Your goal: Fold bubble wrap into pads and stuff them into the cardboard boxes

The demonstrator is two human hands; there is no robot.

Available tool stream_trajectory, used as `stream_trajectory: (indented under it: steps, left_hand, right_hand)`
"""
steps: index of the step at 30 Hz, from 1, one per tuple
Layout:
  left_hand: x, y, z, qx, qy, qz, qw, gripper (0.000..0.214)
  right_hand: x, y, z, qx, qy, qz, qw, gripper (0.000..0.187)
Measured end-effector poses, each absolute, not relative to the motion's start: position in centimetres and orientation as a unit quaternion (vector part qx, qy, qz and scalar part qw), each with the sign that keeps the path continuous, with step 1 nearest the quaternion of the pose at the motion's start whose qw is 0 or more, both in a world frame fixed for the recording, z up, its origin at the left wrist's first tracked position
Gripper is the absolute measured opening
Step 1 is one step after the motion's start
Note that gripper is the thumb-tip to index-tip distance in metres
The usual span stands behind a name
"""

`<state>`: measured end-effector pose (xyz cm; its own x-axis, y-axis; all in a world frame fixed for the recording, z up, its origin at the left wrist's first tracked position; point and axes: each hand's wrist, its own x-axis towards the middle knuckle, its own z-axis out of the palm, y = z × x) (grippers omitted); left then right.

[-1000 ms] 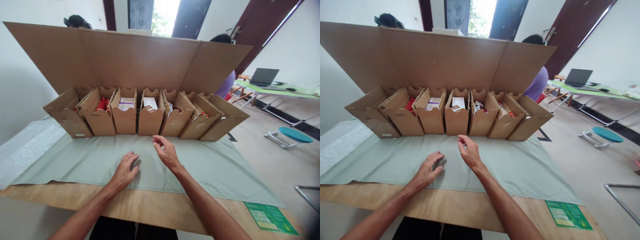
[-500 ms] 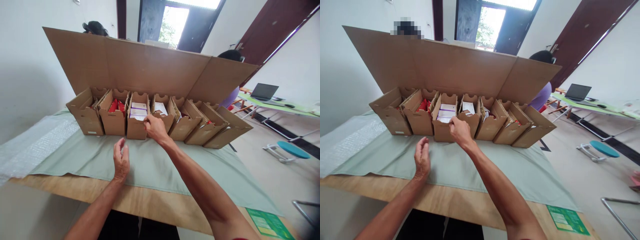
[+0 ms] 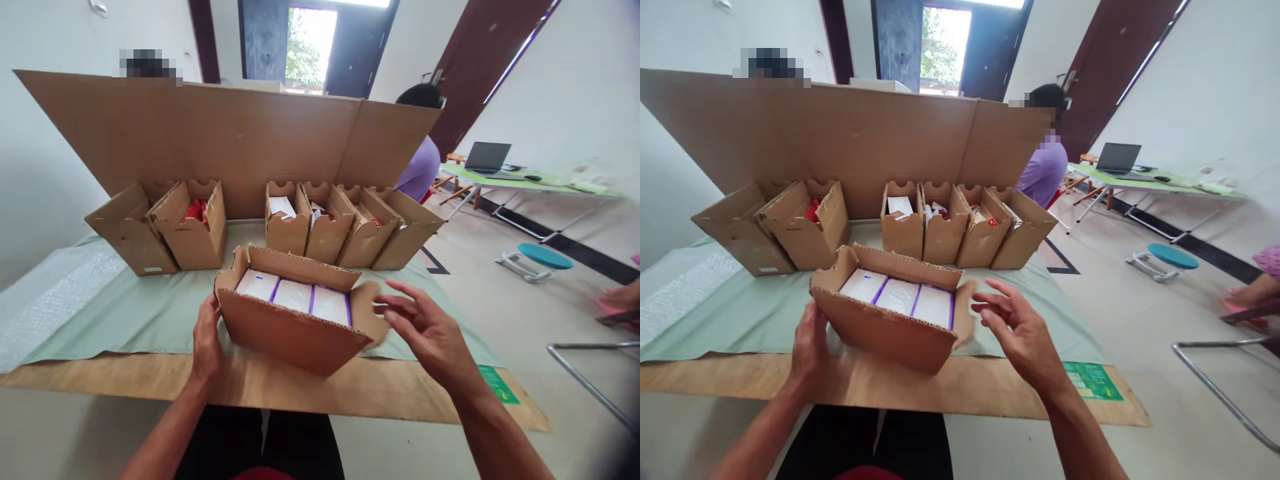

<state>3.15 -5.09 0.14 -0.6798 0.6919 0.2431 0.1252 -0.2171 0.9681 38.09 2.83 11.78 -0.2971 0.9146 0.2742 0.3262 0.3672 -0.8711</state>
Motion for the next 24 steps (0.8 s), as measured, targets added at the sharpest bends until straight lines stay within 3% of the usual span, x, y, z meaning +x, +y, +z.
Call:
stream_trajectory:
  steps: [2, 4, 9, 15, 19, 24]
  left_hand:
    - [4.7, -7.0, -0.2, 0.394, 0.572, 0.683, 0.225, 0.045]
    - [5.7, -8.1, -0.3, 0.419, 0.570, 0.663, 0.245, 0.047]
    - [7.3, -6.9, 1.1, 0.411, 0.583, 0.647, 0.270, 0.057]
    - [8.3, 0.0, 3.1, 0.477, 0.518, 0.641, 0.305, 0.079]
    - [8.0, 4.0, 3.2, 0.568, 0.554, 0.539, 0.283, 0.078]
    - [3.3, 0.8, 1.7, 0.557, 0.644, 0.485, 0.199, 0.066]
  right_hand:
    - [39.5, 2.2, 9.3, -0.414, -0.706, 0.406, 0.407, 0.068]
    - [39.4, 1.3, 7.0, -0.396, -0.725, 0.426, 0.369, 0.074]
    - [35.3, 0.9, 4.4, -0.444, -0.744, 0.367, 0.339, 0.054]
    - [34.6, 5.1, 5.9, -0.564, -0.695, 0.257, 0.366, 0.052]
    - [35.0, 7.5, 6.0, -0.603, -0.663, 0.244, 0.370, 0.050]
    - [36.4, 8.5, 0.1, -0.622, -0.691, 0.192, 0.313, 0.046]
